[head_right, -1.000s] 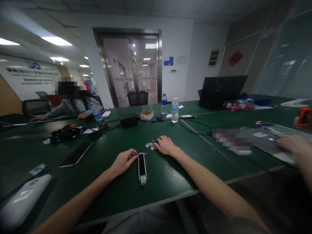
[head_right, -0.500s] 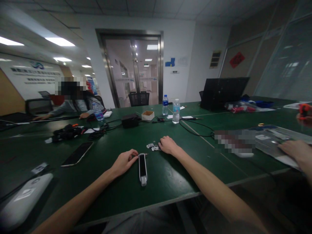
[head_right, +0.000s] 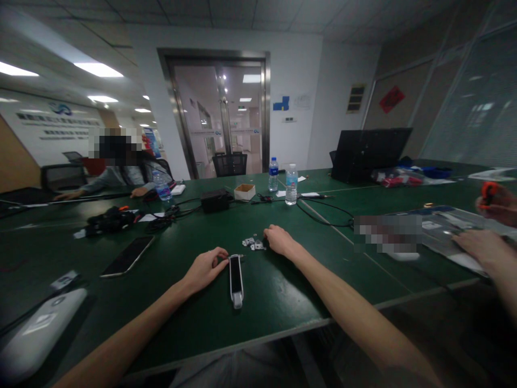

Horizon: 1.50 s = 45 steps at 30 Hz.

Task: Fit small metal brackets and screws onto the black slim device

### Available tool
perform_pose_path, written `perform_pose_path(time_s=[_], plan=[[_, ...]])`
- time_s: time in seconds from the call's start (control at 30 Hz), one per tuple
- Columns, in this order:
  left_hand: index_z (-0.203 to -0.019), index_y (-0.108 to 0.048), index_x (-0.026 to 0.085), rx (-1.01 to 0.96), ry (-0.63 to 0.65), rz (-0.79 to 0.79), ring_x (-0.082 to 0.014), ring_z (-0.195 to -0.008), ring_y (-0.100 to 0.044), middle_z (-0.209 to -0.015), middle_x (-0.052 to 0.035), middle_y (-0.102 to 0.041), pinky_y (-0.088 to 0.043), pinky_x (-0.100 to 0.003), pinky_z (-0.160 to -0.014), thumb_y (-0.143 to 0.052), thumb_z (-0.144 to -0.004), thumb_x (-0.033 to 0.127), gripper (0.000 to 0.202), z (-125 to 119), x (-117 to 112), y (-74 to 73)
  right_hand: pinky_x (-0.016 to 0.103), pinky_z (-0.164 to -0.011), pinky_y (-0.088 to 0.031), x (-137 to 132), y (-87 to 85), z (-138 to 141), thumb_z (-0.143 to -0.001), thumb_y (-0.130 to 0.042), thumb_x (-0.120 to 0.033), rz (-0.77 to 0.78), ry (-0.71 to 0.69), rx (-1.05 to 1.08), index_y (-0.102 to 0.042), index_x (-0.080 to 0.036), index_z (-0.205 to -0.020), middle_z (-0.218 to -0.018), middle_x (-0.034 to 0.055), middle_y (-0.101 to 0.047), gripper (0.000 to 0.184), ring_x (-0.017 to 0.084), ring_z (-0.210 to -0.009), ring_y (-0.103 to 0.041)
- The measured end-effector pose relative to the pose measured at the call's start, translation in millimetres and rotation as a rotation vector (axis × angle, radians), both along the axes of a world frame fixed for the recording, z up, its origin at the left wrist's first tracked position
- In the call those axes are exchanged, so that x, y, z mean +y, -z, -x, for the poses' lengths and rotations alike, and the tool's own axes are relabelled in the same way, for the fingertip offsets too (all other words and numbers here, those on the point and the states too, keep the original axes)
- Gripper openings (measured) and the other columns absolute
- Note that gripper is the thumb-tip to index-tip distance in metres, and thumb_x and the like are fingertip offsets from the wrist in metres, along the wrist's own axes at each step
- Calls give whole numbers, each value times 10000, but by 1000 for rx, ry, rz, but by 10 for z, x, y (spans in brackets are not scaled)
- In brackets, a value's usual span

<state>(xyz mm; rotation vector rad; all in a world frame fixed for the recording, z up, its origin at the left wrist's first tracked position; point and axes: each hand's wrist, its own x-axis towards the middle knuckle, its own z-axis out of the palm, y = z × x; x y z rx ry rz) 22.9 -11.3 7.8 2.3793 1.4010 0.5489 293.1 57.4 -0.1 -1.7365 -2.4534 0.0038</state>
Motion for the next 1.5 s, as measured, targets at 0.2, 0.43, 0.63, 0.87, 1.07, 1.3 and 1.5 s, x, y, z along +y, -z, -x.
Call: perform_pose_path(time_s=[0.2,0.43,0.63,0.87,1.07,1.3,1.5], plan=[[-1089,-594,172,5,-2,-22,-179,-766,-604,-1000,-54,-663,-468,-287,-664,-484,-905,373,294,-7,9,16,281,-781,-420,-80,-57,63,-911,-401,-182,-28,-25,-4,-657,-180,-1051,-1066,120,-607,292,221,-993,-565],[-1097,-586,168,4,10,-29,-164,-737,-595,-1002,-56,-662,-466,-279,-662,-481,-908,363,291,-15,0,14,260,-754,-411,-124,-114,80,-903,-425,-189,-18,-118,4,-667,-188,-993,-1026,89,-634,259,198,-945,-588],[-1098,-578,173,27,-3,-7,-162,-743,-590,-1013,-52,-657,-470,-285,-686,-475,-910,356,281,-22,-21,-27,244,-735,-407,-132,-128,77,-898,-447,-179,-10,-136,27,-666,-191,-966,-1012,79,-638,229,188,-924,-597],[-1090,-588,175,28,3,-6,-173,-759,-592,-937,-47,-645,-461,-281,-670,-476,-904,359,284,-22,-22,-28,231,-750,-404,-113,-112,65,-900,-452,-166,-5,-148,52,-667,-195,-978,-1023,75,-633,231,172,-922,-598],[-1069,-599,171,54,27,-13,-177,-753,-576,-892,-44,-635,-458,-293,-695,-470,-895,350,282,-14,-28,-40,228,-745,-402,-98,-98,59,-893,-448,-163,5,-159,74,-666,-192,-978,-1022,73,-631,236,169,-913,-597],[-1084,-587,190,75,38,7,-186,-780,-574,-913,-42,-635,-461,-304,-717,-482,-877,335,273,-5,-19,-50,242,-760,-408,-108,-93,62,-879,-446,-161,18,-144,87,-662,-189,-991,-1032,83,-622,244,180,-932,-588],[-1108,-569,207,79,89,11,-192,-839,-583,-1018,-47,-624,-464,-305,-734,-497,-877,320,267,33,-6,-37,235,-773,-410,-130,-108,63,-868,-476,-152,11,-157,97,-654,-180,-984,-1017,79,-618,215,173,-924,-587]])
